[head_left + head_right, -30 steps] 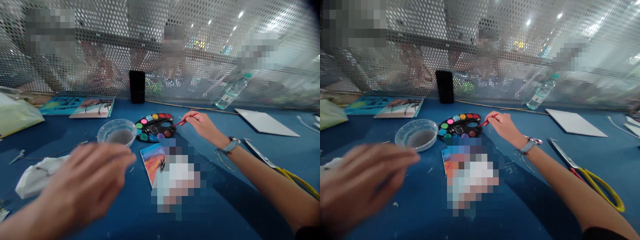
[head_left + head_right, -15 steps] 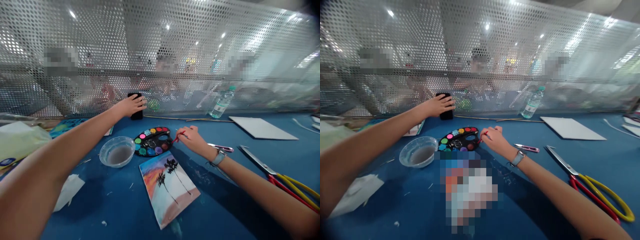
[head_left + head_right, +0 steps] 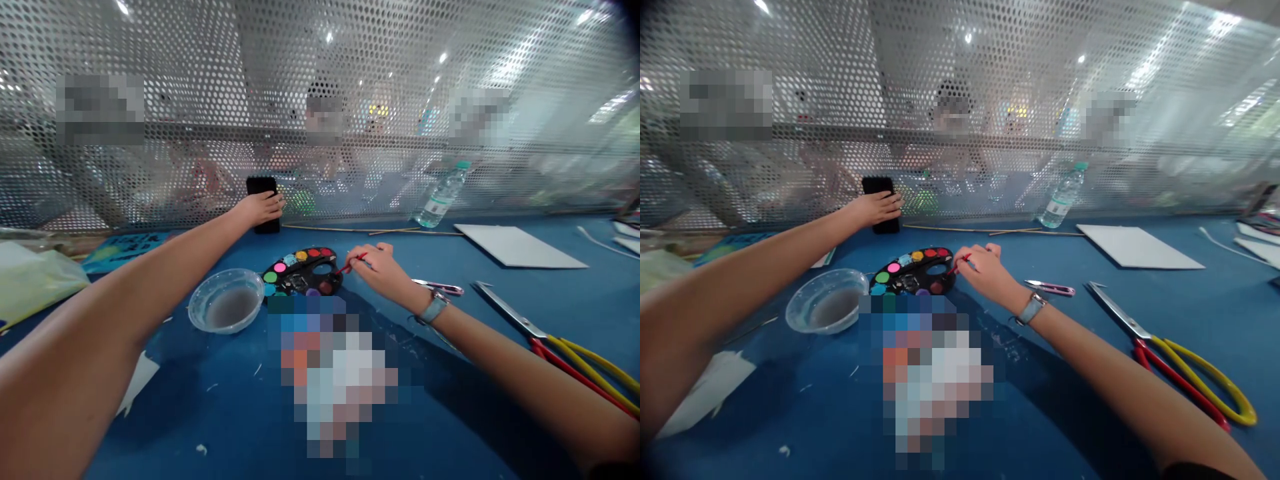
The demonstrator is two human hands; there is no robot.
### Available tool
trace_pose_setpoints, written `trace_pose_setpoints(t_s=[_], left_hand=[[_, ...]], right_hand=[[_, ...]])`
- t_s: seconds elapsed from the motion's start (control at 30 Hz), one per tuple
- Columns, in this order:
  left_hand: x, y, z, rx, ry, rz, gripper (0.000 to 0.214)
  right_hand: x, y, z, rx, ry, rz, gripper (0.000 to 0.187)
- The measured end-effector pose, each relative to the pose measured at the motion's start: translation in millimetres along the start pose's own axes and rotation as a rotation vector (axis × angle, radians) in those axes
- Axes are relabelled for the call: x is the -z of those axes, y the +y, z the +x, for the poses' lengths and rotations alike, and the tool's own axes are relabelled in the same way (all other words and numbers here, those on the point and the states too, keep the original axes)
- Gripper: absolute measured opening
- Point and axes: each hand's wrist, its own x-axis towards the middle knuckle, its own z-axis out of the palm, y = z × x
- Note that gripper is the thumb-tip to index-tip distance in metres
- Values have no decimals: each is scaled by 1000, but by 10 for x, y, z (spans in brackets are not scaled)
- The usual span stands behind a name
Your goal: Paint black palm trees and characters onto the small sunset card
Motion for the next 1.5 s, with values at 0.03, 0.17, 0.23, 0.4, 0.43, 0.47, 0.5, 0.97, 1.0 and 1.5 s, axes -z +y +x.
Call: trace_pose_setpoints(t_s=[0.03, 0.17, 0.23, 0.4, 0.43, 0.47, 0.5, 0.97, 1.0, 1.5], left_hand=[[-5, -2, -3, -1, -1, -4, 39], [18, 1, -16, -6, -6, -25, 39], [55, 10, -37, -5, -9, -40, 40], [182, 49, -123, 41, 10, -53, 40], [204, 54, -131, 54, 16, -52, 40], [224, 57, -132, 65, 20, -51, 40], [241, 56, -126, 72, 23, -51, 41], [296, 212, -348, 160, -10, -79, 43], [285, 206, -403, 153, -37, -88, 42], [460, -19, -673, 708, -70, -73, 42]], right_hand=[[-3, 4, 0, -1, 5, -3, 29], [-5, 0, -4, -8, 12, -7, 29], [8, -17, -8, -9, 8, -2, 30], [34, -52, -17, -2, 12, 3, 29], [31, -55, -19, 2, 9, 2, 28], [24, -56, -22, 6, 6, 2, 27], [16, -58, -26, 8, 4, 2, 27], [53, -37, -24, 15, -19, 15, 28], [57, -40, -24, 11, -21, 21, 29], [44, -73, -39, -29, 1, 64, 32]])
